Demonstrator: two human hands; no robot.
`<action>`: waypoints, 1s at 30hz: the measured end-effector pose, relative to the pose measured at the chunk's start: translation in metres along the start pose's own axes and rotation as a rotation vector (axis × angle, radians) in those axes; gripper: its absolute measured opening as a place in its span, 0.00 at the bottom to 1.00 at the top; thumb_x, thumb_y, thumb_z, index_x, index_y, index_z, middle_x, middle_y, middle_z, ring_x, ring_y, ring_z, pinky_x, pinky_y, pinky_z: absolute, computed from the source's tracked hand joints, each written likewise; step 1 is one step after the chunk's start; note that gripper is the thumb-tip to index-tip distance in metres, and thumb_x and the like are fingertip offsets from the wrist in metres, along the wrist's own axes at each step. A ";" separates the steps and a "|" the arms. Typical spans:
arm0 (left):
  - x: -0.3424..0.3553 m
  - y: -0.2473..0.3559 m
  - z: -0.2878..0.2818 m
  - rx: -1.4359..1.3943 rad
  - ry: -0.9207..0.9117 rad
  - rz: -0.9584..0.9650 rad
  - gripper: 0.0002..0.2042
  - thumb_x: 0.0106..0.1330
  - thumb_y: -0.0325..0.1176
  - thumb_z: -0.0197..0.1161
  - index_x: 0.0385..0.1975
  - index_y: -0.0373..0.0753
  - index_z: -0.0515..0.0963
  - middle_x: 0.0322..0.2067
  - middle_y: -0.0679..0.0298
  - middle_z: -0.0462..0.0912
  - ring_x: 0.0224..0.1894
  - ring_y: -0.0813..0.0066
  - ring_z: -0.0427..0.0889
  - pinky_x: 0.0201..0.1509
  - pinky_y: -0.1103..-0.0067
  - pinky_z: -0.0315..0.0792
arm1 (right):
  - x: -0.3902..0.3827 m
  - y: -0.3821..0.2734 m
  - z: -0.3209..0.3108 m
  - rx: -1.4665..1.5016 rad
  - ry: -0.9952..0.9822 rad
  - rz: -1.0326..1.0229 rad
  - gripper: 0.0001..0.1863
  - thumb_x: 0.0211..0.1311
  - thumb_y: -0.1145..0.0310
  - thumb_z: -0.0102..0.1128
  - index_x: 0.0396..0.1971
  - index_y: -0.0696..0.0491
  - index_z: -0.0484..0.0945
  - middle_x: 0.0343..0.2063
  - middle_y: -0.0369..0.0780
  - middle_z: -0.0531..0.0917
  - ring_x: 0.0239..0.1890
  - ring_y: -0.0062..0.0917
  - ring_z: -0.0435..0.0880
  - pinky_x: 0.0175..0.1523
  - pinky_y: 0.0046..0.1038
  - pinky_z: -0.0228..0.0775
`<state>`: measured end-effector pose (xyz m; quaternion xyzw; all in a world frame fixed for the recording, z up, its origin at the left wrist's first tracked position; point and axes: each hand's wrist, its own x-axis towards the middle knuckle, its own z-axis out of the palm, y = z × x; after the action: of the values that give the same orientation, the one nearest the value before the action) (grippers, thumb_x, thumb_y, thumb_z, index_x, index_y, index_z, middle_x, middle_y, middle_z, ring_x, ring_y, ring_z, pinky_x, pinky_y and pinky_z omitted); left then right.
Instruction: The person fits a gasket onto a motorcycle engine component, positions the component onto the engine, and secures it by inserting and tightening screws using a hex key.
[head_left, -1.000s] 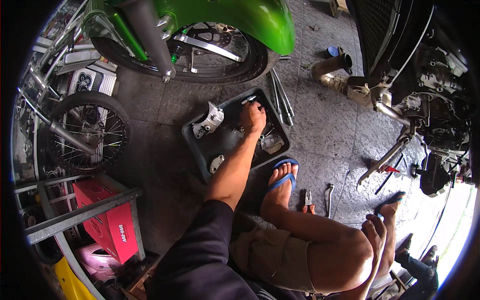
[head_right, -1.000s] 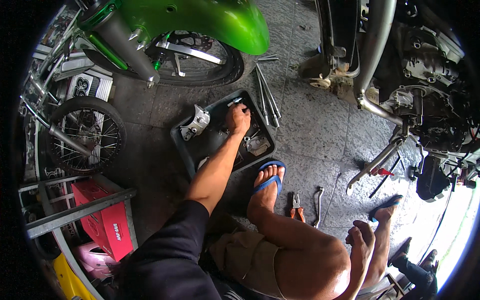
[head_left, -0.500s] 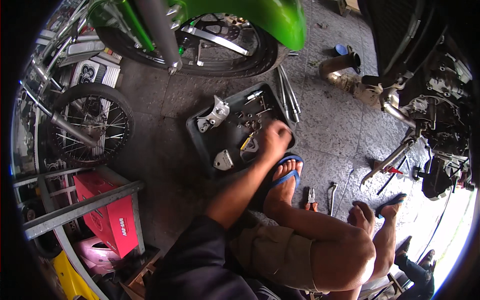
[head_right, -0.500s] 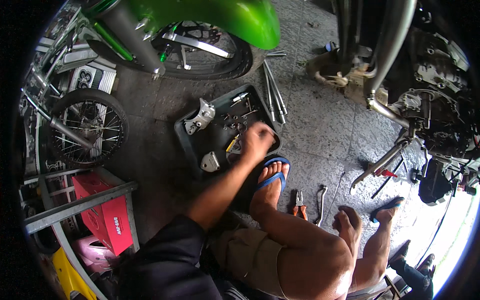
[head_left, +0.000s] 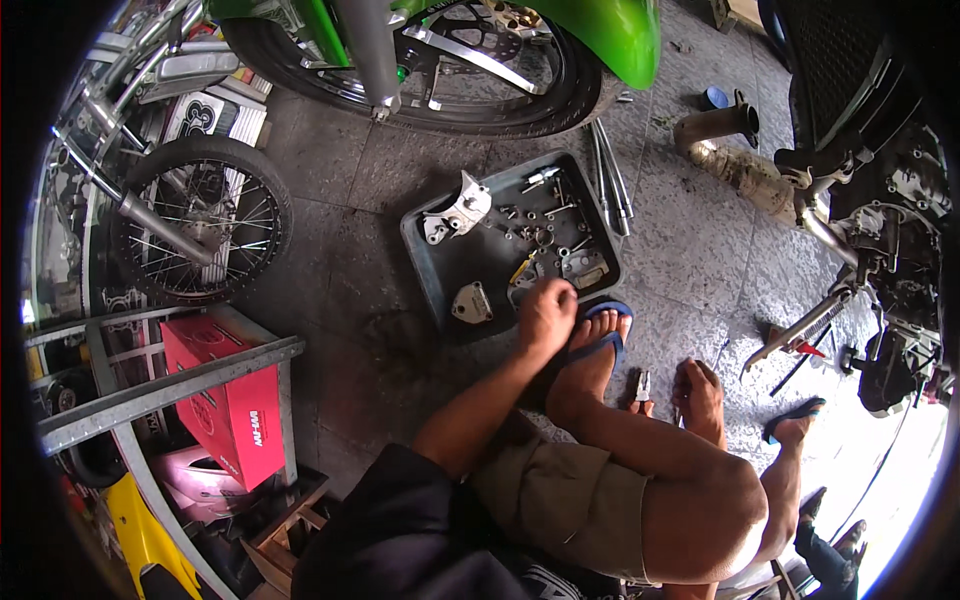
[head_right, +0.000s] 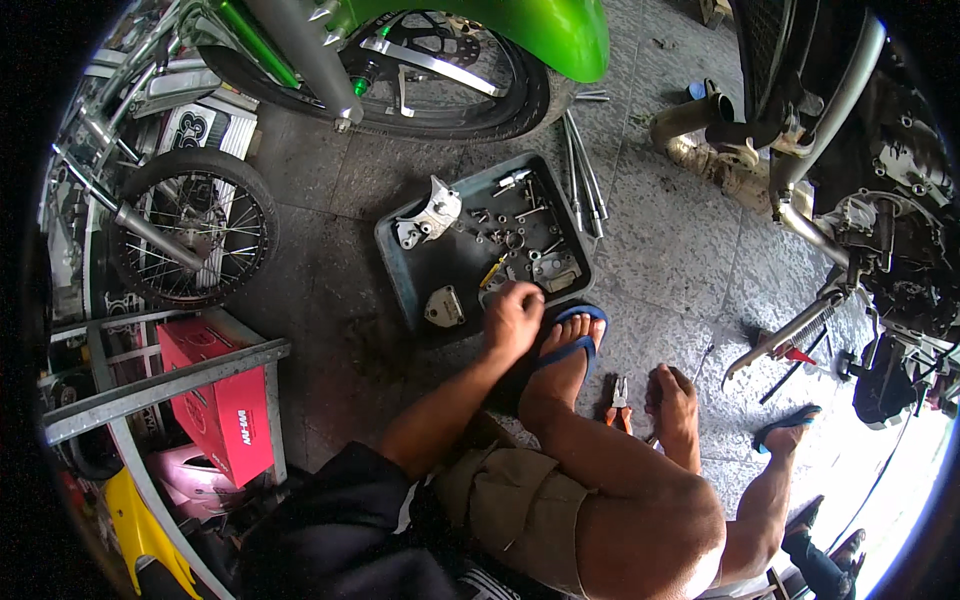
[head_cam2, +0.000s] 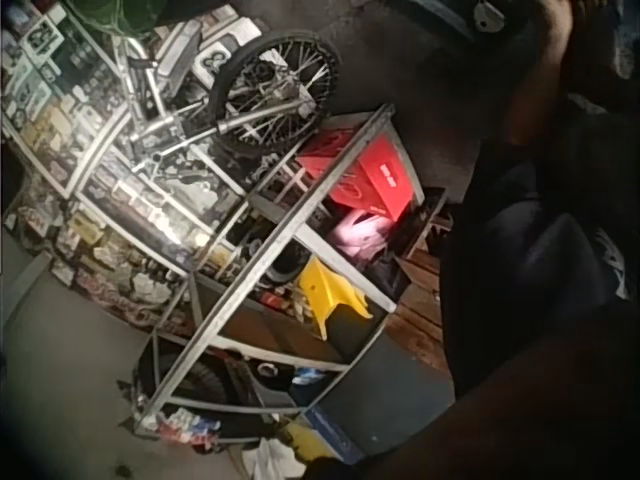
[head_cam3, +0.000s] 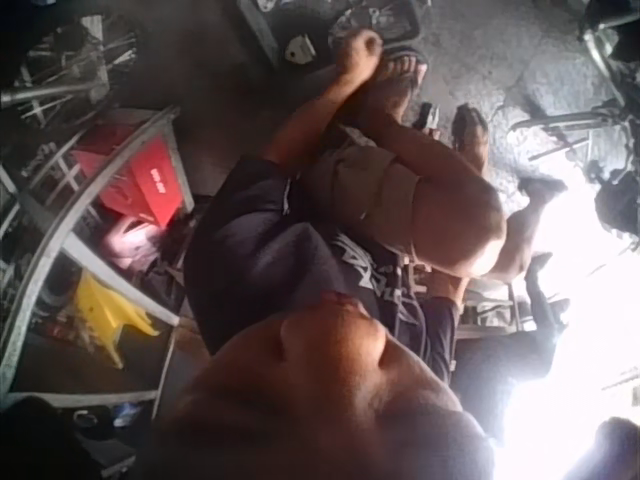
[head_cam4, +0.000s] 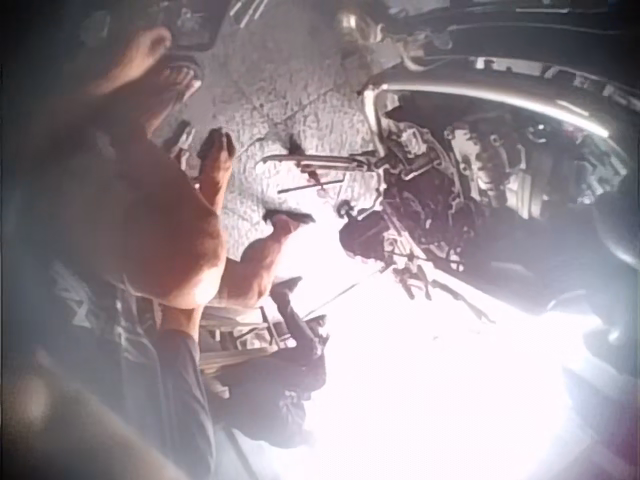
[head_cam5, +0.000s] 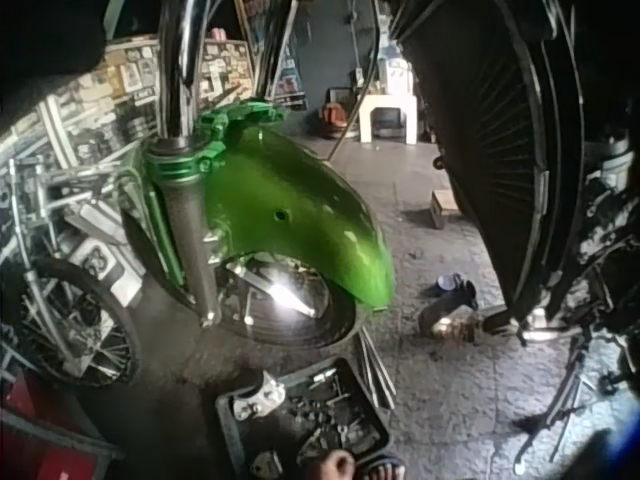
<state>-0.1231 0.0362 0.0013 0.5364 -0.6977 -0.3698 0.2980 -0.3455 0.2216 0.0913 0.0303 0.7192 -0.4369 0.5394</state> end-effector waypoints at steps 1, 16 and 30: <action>0.011 -0.009 -0.006 0.127 0.059 -0.032 0.03 0.60 0.31 0.62 0.31 0.39 0.80 0.30 0.54 0.81 0.35 0.52 0.81 0.40 0.65 0.74 | 0.000 0.005 -0.013 0.039 0.008 0.000 0.12 0.67 0.60 0.54 0.28 0.51 0.75 0.20 0.32 0.73 0.19 0.17 0.69 0.24 0.21 0.61; 0.103 -0.066 -0.041 0.485 0.141 -0.070 0.08 0.61 0.36 0.63 0.34 0.40 0.80 0.36 0.53 0.80 0.38 0.50 0.81 0.40 0.61 0.76 | -0.007 0.017 -0.019 -0.072 0.103 0.002 0.11 0.63 0.62 0.56 0.35 0.55 0.77 0.25 0.34 0.76 0.23 0.18 0.71 0.27 0.22 0.61; 0.042 -0.037 -0.028 0.449 0.069 0.106 0.07 0.58 0.33 0.65 0.33 0.40 0.79 0.33 0.54 0.76 0.38 0.52 0.78 0.41 0.63 0.73 | -0.004 0.020 -0.024 -0.056 0.142 -0.016 0.11 0.63 0.63 0.57 0.34 0.56 0.78 0.25 0.34 0.75 0.23 0.18 0.72 0.27 0.22 0.64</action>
<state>-0.0907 -0.0157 -0.0135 0.5641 -0.7792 -0.1706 0.2136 -0.3519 0.2516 0.0830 0.0402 0.7676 -0.4179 0.4842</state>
